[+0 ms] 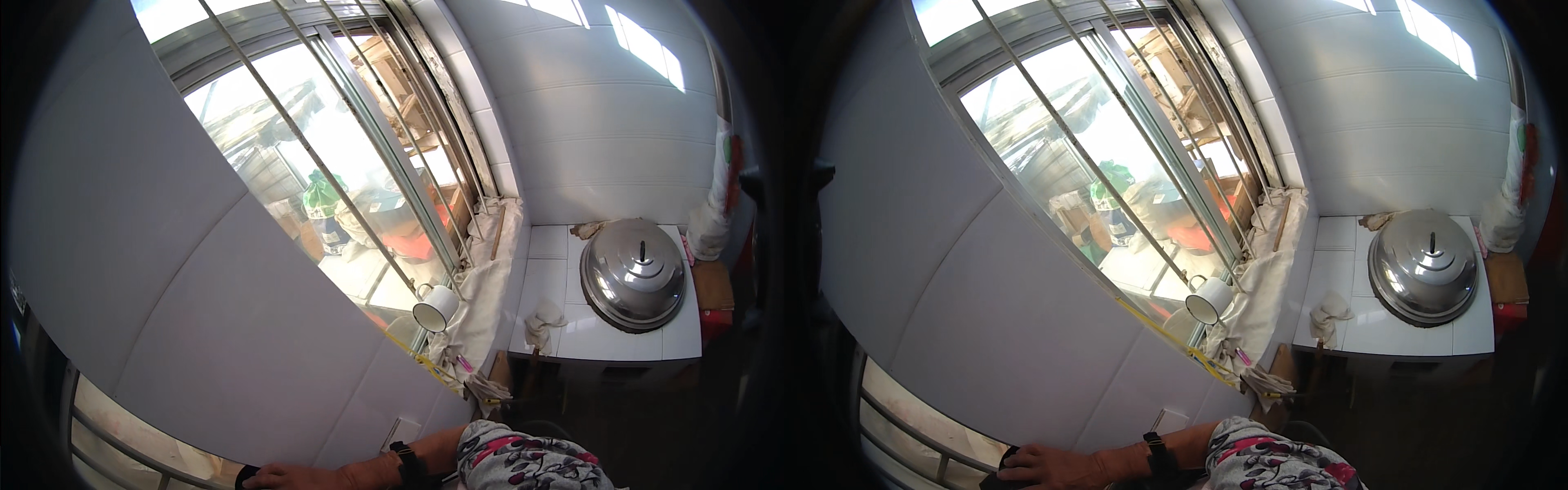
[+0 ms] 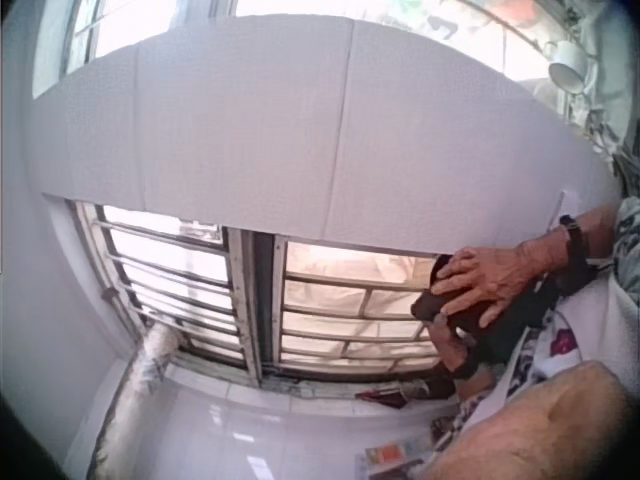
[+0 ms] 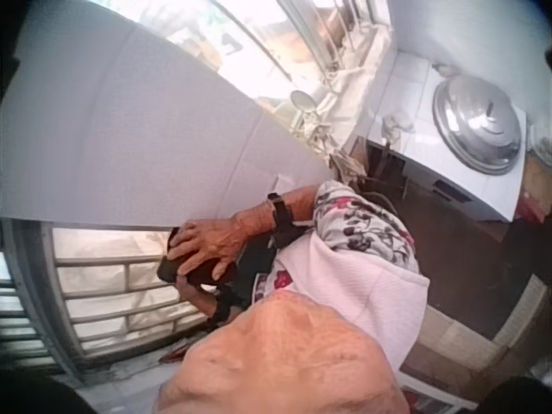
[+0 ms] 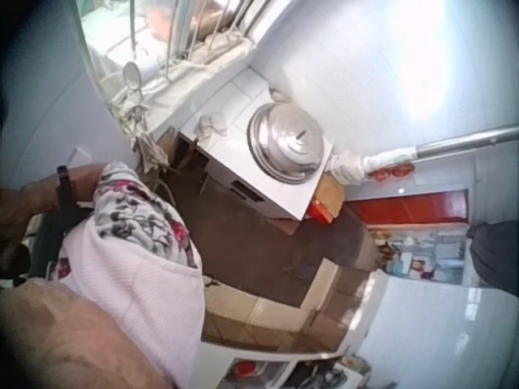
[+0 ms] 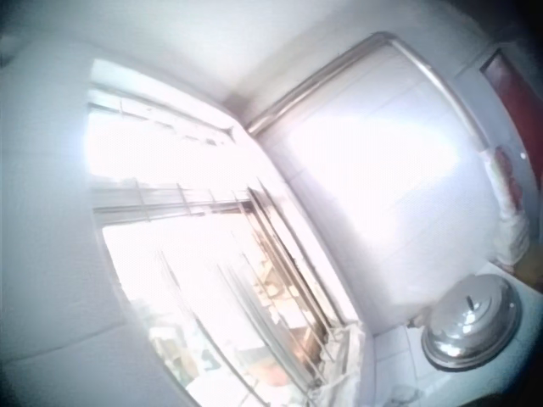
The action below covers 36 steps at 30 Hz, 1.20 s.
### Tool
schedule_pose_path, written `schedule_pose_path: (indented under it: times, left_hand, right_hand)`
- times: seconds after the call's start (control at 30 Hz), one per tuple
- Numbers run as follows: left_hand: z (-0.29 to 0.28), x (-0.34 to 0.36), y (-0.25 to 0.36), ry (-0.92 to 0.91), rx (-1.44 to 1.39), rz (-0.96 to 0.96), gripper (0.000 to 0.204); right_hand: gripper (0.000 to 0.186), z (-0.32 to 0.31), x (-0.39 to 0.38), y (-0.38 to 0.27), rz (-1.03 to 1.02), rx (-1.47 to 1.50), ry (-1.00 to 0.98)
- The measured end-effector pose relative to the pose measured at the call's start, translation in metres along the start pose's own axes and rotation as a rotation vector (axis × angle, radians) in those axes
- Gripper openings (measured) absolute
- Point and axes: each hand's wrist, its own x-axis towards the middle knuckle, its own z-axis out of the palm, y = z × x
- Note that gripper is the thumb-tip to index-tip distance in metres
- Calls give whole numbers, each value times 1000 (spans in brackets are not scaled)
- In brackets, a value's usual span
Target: The person cleans a window and its frame using a long-handled tool with a cloth, then wipes the frame and wall with a cloth by hand. They rinse the cloth in a red scoop at the sink and wring it out.
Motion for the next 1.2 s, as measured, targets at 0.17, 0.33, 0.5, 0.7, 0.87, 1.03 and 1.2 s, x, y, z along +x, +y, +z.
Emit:
schedule_pose_path:
  times: [0.17, 0.33, 0.5, 0.7, 0.87, 1.03, 1.2]
  left_hand:
    - [-11, -18, -4, 25, -7, -74, 39]
    - [-25, -39, 2, 59, -6, -151, 40]
    - [-54, -76, 14, 105, -31, -246, 40]
    - [-79, -96, -41, 44, -293, -74, 66]
    - [-94, -126, -75, 175, -773, -277, 49]
    - [-109, -169, -92, 530, -569, -424, 40]
    - [-125, -210, -98, 1023, -798, -182, 36]
  right_hand:
    - [86, 17, -7, -2, 155, 118, -69]
    - [75, 19, -2, -1, 156, 200, -80]
    - [58, 36, 0, -1, 206, 321, 44]
    - [80, 66, -1, 6, 335, 393, -325]
    - [78, 121, 9, 2, 415, 512, -444]
    - [78, 182, 21, -13, 363, 688, -556]
    - [62, 232, 76, -5, 224, 660, -548]
